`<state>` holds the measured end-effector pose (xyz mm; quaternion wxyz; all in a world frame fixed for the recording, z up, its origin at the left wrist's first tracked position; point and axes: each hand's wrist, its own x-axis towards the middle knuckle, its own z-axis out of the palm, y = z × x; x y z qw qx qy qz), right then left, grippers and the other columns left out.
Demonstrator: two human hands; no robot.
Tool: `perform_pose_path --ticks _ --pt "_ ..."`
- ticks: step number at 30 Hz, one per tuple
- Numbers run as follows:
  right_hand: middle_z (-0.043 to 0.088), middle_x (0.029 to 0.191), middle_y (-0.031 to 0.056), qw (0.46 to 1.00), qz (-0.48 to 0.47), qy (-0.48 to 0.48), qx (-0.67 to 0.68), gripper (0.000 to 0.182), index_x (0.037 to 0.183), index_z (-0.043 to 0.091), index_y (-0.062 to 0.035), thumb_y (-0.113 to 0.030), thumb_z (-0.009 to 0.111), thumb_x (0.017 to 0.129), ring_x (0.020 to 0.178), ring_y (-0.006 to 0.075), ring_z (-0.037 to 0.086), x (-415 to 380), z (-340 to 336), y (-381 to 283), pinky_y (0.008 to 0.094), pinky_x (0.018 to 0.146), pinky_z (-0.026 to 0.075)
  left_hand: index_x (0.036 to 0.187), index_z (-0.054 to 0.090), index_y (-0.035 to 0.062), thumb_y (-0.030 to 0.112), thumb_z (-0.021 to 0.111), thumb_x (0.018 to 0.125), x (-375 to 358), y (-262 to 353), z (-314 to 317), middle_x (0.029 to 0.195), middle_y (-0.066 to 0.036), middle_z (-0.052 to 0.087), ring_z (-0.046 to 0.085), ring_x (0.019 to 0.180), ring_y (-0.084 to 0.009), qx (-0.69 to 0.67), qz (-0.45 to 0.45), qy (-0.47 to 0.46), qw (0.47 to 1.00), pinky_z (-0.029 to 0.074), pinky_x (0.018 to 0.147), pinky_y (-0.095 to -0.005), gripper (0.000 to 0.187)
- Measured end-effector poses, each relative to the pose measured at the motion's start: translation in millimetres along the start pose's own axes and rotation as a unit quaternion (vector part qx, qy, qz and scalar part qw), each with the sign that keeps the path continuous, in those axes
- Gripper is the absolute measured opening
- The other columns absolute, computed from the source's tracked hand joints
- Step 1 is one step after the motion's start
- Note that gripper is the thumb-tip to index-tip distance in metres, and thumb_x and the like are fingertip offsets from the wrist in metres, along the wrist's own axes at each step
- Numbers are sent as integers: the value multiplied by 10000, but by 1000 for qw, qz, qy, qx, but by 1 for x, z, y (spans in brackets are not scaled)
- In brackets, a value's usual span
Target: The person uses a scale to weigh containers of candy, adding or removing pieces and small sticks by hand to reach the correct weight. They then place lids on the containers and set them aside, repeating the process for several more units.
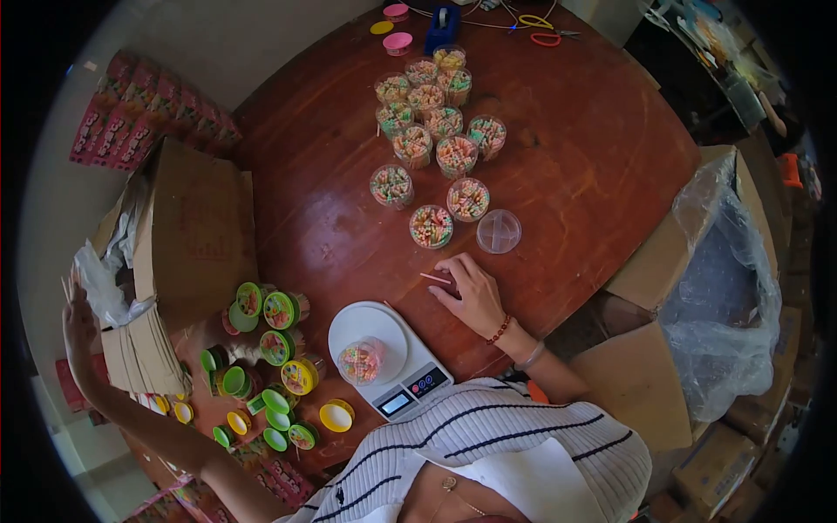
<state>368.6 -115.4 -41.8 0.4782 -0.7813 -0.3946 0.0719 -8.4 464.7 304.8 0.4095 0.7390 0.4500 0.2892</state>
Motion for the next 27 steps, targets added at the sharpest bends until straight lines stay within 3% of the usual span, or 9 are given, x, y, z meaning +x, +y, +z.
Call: perform_pose_path --ticks 5,7,9,11,12,15,19,20,27 --pt "631 1157 88 980 92 -79 159 428 1271 601 -55 -242 771 927 969 191 673 11 -11 -57 374 784 559 1336 608 80 347 470 1120 -142 42 220 861 106 534 421 675 20 -57 14 -105 993 314 554 -156 370" --pt "587 1334 103 858 51 -34 509 554 1427 490 -44 -414 613 1034 1166 186 625 23 4 -82 395 951 523 1322 586 87 303 492 1110 -190 54 331 882 108 553 392 665 26 -206 -78 -374 901 335 543 -172 317" --pt "509 1476 142 834 39 -70 545 664 1518 375 -31 -521 453 1077 1278 227 577 35 9 -91 406 1066 466 1204 642 14 281 480 1086 -220 57 411 889 8 619 532 718 -82 -39 -19 -462 886 449 582 -257 333" --pt "528 1449 137 585 176 -75 788 530 1487 419 -50 -409 458 1099 1291 208 551 42 5 -94 362 993 503 1140 654 -31 307 469 1064 -243 47 468 896 -78 653 604 742 -161 4 -60 -499 864 494 603 -310 393" --pt "581 1396 126 663 236 -40 710 447 1409 496 -53 -380 444 1107 1250 204 574 44 2 -90 357 982 506 1125 653 -36 329 480 1054 -252 41 486 886 -87 644 597 725 -161 -17 -109 -505 856 492 601 -315 410" --pt "633 1326 104 717 245 -18 653 393 1312 557 -66 -382 443 1108 1153 185 602 29 2 -58 352 928 527 1068 653 -26 374 510 1043 -261 22 516 871 -84 631 573 702 -148 -81 -205 -557 800 485 591 -307 425" --pt "674 1199 104 621 248 -15 744 314 1186 576 -86 -369 464 1104 880 129 609 11 -7 -36 323 738 535 1034 556 102 273 550 1048 -263 18 541 804 15 554 438 612 -55 -165 -338 -582 721 364 526 -225 172" --pt "687 1122 97 656 264 -27 707 287 1143 574 -92 -361 482 1101 774 127 580 8 -11 -29 281 694 506 1034 556 102 273 550 1048 -267 10 549 804 15 554 438 612 -55 -169 -343 -581 718 364 526 -225 172" --pt "671 1018 96 647 357 88 668 266 1119 568 -65 -321 498 1110 900 195 675 6 1 -12 335 863 568 1114 593 89 256 578 1057 -274 17 544 956 -20 643 641 828 -106 -218 -396 -592 668 559 723 -260 177"
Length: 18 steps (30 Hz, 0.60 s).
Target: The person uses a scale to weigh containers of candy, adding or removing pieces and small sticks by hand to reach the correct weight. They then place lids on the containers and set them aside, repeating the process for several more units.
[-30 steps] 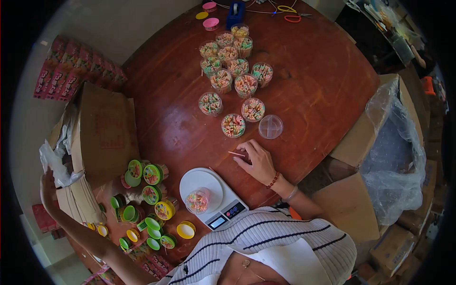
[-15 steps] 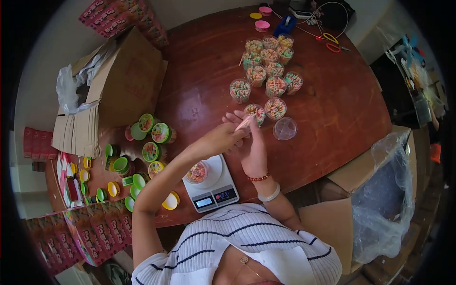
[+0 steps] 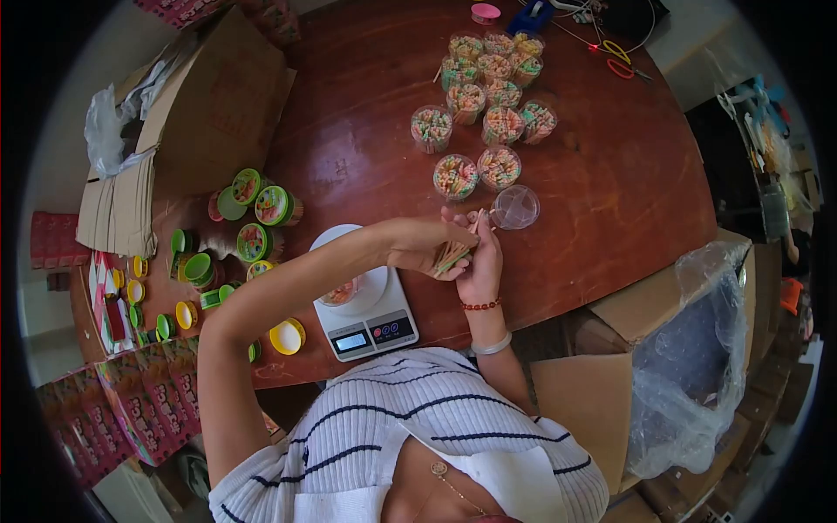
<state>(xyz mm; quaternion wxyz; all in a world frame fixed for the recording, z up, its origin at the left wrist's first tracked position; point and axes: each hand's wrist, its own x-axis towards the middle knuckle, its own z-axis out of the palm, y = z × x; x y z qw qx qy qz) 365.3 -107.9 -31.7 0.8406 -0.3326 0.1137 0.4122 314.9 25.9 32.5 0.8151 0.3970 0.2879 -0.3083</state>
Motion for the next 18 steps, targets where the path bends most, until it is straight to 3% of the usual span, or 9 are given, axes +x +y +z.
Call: perform_pose_path --ticks 3,5,6,8,10,14,16,17,18 --pt "628 954 71 996 -53 -19 67 238 1092 558 -61 -288 489 1114 1120 283 677 14 -10 10 453 1053 531 1154 617 52 206 586 1052 -10 -5 -9 1050 -49 645 655 938 -136 -35 6 -21 999 592 814 -286 187" --pt "618 943 64 996 -36 -5 81 228 1090 560 -65 -280 486 1115 1097 287 678 16 -14 14 459 1055 530 1156 629 25 161 600 1039 -19 -6 -17 1110 -66 633 647 990 -147 -23 22 -25 999 600 848 -297 182" --pt "608 932 57 995 -21 7 94 219 1088 561 -70 -272 483 1116 1073 290 679 13 -9 13 466 1058 529 1152 643 -23 136 598 1033 -26 -1 -21 1129 -93 653 676 1002 -156 271 132 -22 953 604 866 -295 203" --pt "613 947 47 995 -5 1 99 196 1103 572 -77 -255 489 1114 1045 269 666 14 -9 13 463 1038 530 1147 656 -70 111 595 1028 -35 3 -17 1148 -119 672 705 1014 -164 537 230 -15 812 607 884 -292 226" --pt "660 934 53 986 -1 -59 158 160 1071 612 -75 -220 547 1089 1074 233 654 18 -14 13 412 1014 538 1093 667 -131 106 620 1005 -41 4 -4 1051 -161 737 753 999 -180 246 99 123 956 612 866 -297 258" --pt "596 918 28 975 19 -32 221 90 1079 585 -52 -108 515 1083 902 160 600 21 -8 1 281 847 524 1013 677 -131 107 610 996 -36 1 -8 892 -164 767 778 957 -216 370 119 143 910 621 836 -317 248" --pt "486 835 6 934 44 -155 318 95 1042 535 -36 -110 501 1092 757 112 484 21 -3 -5 223 707 454 996 696 -93 118 605 980 -34 1 -9 818 -140 766 780 888 -216 350 147 139 915 615 798 -342 230" --pt "382 764 -8 949 33 -83 304 152 993 487 -41 -149 504 1098 647 84 351 19 0 -8 217 560 341 996 696 -93 118 605 980 -33 2 -10 818 -140 766 780 888 -216 347 147 142 915 615 798 -342 230" --pt "382 764 -8 949 38 -83 302 152 993 487 -41 -149 504 1098 647 84 351 21 -6 -7 217 560 341 1069 707 -58 103 591 1002 -31 4 -11 842 -124 767 769 835 -200 473 164 165 850 612 770 -337 209"
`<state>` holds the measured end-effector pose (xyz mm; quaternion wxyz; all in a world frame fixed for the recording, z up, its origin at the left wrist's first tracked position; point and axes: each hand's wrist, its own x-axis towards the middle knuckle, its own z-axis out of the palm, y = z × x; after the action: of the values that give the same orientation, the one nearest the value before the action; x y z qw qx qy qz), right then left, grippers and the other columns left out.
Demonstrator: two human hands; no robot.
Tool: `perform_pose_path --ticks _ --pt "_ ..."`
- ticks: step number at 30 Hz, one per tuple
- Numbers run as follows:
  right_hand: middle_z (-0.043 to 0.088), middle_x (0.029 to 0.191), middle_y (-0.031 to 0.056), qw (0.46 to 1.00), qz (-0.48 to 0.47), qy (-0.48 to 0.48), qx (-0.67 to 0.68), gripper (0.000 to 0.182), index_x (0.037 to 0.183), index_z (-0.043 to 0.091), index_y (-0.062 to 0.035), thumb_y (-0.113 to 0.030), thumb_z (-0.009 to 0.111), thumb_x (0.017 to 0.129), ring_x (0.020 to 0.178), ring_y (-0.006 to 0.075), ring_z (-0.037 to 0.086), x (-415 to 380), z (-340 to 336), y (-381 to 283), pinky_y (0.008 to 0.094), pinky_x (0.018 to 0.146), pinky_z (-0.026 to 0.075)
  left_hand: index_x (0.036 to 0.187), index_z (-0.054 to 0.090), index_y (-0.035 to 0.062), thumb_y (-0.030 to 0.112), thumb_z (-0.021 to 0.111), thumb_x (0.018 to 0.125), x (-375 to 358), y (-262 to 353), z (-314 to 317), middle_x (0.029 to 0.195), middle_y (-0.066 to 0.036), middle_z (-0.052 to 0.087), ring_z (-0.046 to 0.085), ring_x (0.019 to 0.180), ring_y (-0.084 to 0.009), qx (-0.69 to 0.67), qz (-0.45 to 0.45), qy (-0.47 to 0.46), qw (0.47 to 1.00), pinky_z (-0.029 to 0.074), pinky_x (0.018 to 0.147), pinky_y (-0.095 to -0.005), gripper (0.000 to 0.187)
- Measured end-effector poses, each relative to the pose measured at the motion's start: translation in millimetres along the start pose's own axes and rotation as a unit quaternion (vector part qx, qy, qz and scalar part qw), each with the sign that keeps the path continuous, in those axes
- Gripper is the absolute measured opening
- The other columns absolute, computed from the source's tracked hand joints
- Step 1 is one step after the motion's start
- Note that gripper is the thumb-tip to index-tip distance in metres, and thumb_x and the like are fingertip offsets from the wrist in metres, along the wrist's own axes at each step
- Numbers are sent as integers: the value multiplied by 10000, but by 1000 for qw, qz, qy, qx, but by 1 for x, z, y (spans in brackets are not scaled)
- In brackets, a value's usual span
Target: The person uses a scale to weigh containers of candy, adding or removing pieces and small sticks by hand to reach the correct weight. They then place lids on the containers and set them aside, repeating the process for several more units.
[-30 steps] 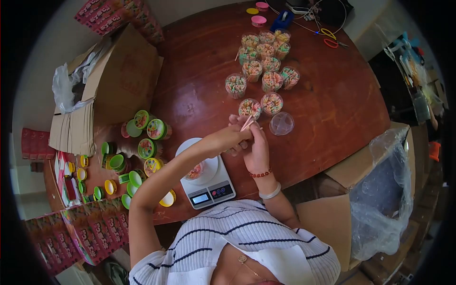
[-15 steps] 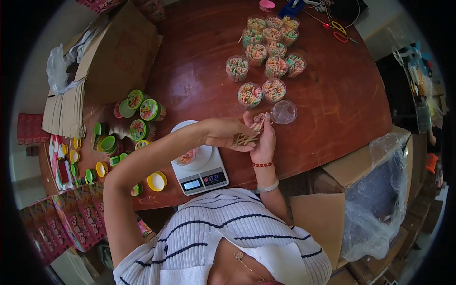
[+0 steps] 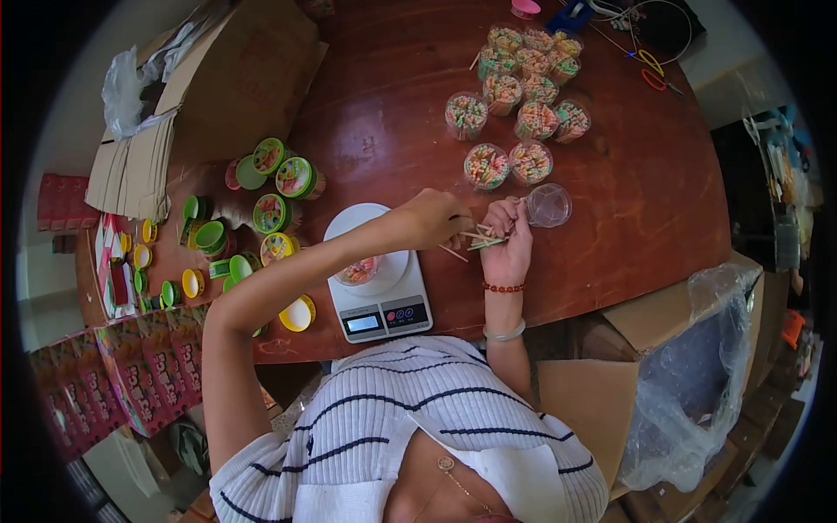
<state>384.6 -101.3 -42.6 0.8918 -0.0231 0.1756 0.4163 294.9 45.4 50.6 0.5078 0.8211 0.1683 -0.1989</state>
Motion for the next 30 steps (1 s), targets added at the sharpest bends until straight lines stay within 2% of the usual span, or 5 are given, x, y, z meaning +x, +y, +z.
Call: perform_pose_path --ticks 2,4,8,17,30 --pt "361 748 -28 996 38 -71 28 191 1009 500 -66 -226 498 1113 610 63 305 5 -15 -8 215 514 285 1141 718 -23 88 576 1024 -3 -4 -5 867 -108 769 758 781 -185 137 30 19 990 609 743 -333 214" --pt "339 723 -32 999 28 -8 43 238 974 488 -78 -269 495 1116 564 57 267 3 -10 -6 218 458 236 1006 752 -3 121 629 974 -14 -5 -15 852 -146 763 753 748 -211 61 53 61 995 587 720 -360 178" --pt "327 703 -33 997 63 -37 18 297 915 460 -109 -325 482 1118 521 56 230 5 -18 -12 232 407 187 1138 736 -26 61 628 969 -48 -9 -34 852 -147 766 754 763 -196 -28 109 175 978 597 712 -329 219" --pt "305 677 -46 987 36 -11 -153 281 925 460 -129 -334 494 1114 510 48 226 8 -13 -9 224 397 179 996 715 -39 99 711 910 -196 2 -33 817 -178 730 736 715 -320 138 -70 312 938 577 669 -384 163" --pt "297 666 -51 970 38 -9 -240 294 899 447 -139 -332 495 1115 500 41 216 4 -12 -9 227 413 165 872 599 -52 109 645 943 -189 -5 0 836 -214 676 667 770 -432 176 -95 328 923 531 694 -504 181"
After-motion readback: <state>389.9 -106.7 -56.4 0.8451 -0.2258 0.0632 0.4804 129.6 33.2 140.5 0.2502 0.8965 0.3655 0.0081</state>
